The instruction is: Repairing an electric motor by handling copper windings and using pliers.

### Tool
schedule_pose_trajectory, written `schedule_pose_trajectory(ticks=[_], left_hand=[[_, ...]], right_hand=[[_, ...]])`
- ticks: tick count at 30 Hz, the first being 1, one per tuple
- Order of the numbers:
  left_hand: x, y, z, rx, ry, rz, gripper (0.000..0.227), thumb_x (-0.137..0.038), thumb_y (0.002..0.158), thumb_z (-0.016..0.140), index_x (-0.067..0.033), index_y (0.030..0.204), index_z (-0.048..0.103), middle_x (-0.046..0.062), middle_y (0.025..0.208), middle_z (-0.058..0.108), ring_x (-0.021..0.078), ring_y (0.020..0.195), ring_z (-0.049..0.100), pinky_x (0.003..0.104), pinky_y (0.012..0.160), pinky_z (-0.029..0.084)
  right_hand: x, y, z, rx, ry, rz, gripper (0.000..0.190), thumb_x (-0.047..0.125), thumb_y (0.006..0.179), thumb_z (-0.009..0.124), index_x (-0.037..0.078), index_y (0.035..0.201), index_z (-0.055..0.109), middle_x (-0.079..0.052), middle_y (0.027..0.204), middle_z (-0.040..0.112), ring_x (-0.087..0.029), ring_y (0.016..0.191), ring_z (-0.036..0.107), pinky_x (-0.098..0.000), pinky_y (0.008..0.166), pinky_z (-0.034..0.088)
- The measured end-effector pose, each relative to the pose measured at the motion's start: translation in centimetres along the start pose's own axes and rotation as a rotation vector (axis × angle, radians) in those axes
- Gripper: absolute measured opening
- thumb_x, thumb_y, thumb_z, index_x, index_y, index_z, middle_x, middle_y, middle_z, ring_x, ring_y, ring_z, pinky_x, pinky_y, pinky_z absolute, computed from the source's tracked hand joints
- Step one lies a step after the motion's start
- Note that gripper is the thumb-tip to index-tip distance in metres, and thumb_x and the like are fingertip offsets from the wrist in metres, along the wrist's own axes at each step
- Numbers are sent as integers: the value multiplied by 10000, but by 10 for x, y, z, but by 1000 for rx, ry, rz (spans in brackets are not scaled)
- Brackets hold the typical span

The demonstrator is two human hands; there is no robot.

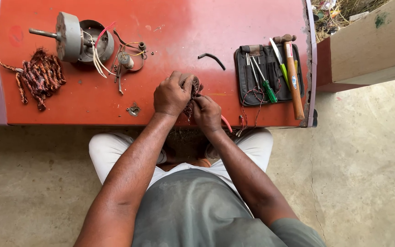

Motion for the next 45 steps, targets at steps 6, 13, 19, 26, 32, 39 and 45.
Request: schedule_pose_trajectory(ticks=[6, 13, 19, 26, 32, 39, 45], left_hand=[[-3, 7, -3, 44, -9, -36, 381, -451, 962, 687, -72, 934, 665, 198, 804, 724, 437, 753, 709, 552, 619, 555], [4, 0, -4, -17, -47, 18, 376, -431, 992, 690, -59, 940, 669, 211, 801, 713, 441, 768, 707, 534, 633, 563], [0, 4, -4, -37, -23, 30, 377, -424, 970, 691, -51, 919, 671, 217, 790, 713, 451, 743, 700, 545, 619, 550], [6, 3, -3, -16, -64, 6, 408, -431, 989, 701, -35, 905, 653, 229, 790, 705, 459, 761, 701, 542, 621, 547], [4, 7, -6, -73, -83, 65, 384, -413, 980, 711, -33, 944, 668, 244, 788, 700, 462, 756, 701, 535, 618, 552], [-5, 3, -4, 5, -25, 50, 390, -431, 987, 690, -42, 960, 676, 206, 771, 718, 413, 719, 728, 515, 599, 563], [-3, 4, -9, -22, -66, -22, 392, -429, 982, 692, -47, 895, 666, 170, 753, 734, 387, 726, 733, 498, 613, 566]], right_hand=[[4, 8, -15, 49, -26, -215, 140, 96, 872, 751, 64, 1008, 747, -129, 961, 730, -331, 840, 720, -415, 735, 580], [-19, -1, 7, -57, 48, 29, 80, 127, 880, 765, 105, 957, 764, -102, 913, 745, -298, 823, 745, -408, 747, 588], [1, 10, -13, 52, -21, -44, 111, 142, 883, 765, 78, 974, 770, -135, 879, 728, -343, 814, 718, -443, 731, 565], [-10, 4, 6, -24, 57, 25, 101, 126, 877, 763, 52, 946, 764, -149, 889, 746, -329, 811, 739, -423, 737, 588], [-16, 16, -25, 116, 149, 165, 191, 126, 870, 778, 64, 1051, 764, -126, 919, 759, -267, 825, 773, -400, 748, 613], [10, 32, -44, 97, 63, -75, 221, 109, 856, 792, 52, 1067, 759, -119, 941, 722, -293, 868, 728, -402, 739, 590], [-9, 7, -21, 82, 57, -76, 105, 56, 898, 738, 62, 998, 769, -101, 899, 720, -294, 830, 724, -396, 748, 581]])
Point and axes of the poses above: each hand's wrist, its own y-axis towards the middle knuckle, its own z-axis out of the palm, x = y × z, the point moved 3 cm from there along y, towards the middle knuckle
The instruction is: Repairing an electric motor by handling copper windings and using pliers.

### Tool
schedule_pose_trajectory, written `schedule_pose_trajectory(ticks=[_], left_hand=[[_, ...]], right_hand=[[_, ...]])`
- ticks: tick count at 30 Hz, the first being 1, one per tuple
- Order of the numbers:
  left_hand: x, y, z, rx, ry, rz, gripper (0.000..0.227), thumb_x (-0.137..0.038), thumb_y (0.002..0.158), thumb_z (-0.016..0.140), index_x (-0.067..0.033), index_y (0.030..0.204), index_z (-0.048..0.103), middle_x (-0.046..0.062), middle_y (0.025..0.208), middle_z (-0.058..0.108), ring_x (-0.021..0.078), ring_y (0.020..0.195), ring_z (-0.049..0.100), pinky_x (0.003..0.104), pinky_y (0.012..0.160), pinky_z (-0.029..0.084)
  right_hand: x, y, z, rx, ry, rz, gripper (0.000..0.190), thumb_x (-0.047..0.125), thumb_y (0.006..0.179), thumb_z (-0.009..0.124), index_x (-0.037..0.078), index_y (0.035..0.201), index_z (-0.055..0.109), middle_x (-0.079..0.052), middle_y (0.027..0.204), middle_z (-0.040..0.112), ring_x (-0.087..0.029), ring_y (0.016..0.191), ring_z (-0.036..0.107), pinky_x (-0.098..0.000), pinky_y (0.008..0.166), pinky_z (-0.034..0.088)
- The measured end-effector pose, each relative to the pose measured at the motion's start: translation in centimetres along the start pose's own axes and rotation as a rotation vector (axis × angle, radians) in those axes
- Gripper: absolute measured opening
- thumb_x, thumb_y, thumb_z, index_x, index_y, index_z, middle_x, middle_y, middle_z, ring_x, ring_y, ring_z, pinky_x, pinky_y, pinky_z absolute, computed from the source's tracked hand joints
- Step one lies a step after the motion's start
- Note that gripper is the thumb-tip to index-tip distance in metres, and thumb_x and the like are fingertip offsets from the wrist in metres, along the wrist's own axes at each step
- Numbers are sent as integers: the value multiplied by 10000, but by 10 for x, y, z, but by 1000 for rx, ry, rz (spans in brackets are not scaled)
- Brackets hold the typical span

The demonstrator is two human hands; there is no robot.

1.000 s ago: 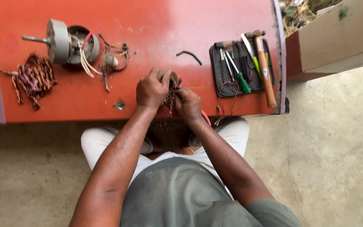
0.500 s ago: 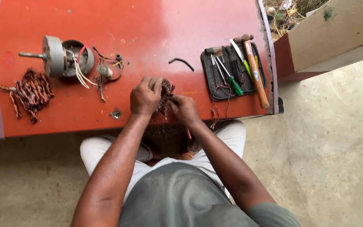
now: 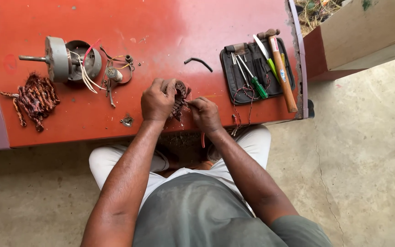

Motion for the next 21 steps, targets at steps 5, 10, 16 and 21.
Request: schedule_pose_trajectory(ticks=[5, 10, 16, 21], left_hand=[[3, 3, -2, 21, -61, -45, 395, -423, 986, 694, -41, 894, 653, 163, 740, 731, 372, 724, 742, 478, 613, 566], [12, 0, 2, 7, -70, -18, 367, -397, 991, 703, -42, 909, 660, 175, 759, 724, 369, 731, 745, 468, 615, 569], [7, -1, 0, 1, -65, 10, 379, -394, 993, 717, -31, 907, 647, 187, 760, 718, 377, 733, 739, 472, 614, 562], [5, -4, 4, 27, -7, 21, 383, -424, 1004, 690, -47, 943, 660, 173, 754, 720, 348, 724, 751, 464, 589, 578]], right_hand=[[-15, -3, 7, -30, 92, 57, 135, 14, 889, 700, 59, 998, 765, -97, 929, 739, -267, 857, 742, -364, 767, 593], [-30, 1, 12, -8, 158, 121, 147, 26, 875, 728, 55, 1009, 782, -113, 934, 758, -243, 863, 750, -341, 789, 588], [-63, 7, 25, 81, 612, 483, 231, 104, 882, 675, -6, 1078, 731, -91, 981, 773, -158, 876, 747, -308, 779, 614], [-32, 24, 10, 378, 812, 929, 290, 265, 974, 666, -13, 1026, 730, -87, 842, 739, -144, 685, 704, -256, 571, 572]])
Point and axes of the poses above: each hand's wrist, its own y-axis towards the middle knuckle, its own z-axis out of the palm, x = y × z, the point moved 3 cm from there along y, towards the middle knuckle
